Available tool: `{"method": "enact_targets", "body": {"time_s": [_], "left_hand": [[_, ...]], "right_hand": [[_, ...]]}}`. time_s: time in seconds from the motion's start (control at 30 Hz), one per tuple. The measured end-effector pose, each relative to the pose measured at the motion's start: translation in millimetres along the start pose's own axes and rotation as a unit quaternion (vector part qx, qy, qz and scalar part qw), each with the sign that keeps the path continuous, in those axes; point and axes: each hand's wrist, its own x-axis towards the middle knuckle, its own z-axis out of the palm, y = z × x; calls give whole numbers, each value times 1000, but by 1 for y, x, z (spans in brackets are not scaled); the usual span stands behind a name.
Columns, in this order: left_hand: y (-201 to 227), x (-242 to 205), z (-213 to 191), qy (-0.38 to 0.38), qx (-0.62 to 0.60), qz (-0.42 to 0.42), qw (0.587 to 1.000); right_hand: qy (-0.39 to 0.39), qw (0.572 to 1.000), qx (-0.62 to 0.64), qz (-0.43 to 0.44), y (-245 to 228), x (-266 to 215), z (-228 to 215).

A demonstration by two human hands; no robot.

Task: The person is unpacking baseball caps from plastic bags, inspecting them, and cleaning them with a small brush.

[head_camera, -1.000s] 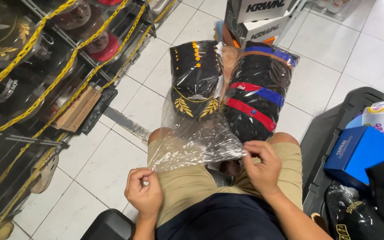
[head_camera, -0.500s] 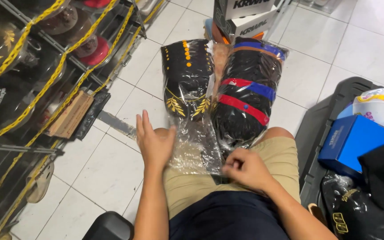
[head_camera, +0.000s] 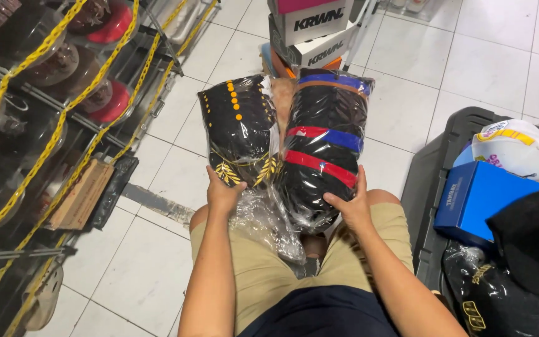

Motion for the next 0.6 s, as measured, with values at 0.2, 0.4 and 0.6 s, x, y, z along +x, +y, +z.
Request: {"method": "enact_targets", "body": {"time_s": [0.2, 0.4, 0.6], "left_hand": [[27, -24, -17, -29, 39, -14, 999], [64, -44, -28, -44, -16, -21, 999], [-5, 20, 12, -15, -404, -118, 907]], "right_hand": [[-31, 999, 12, -33, 0, 41, -18], [-96, 993, 46, -46, -2, 95, -41], [-103, 992, -76, -3, -20, 100, -42]]}}
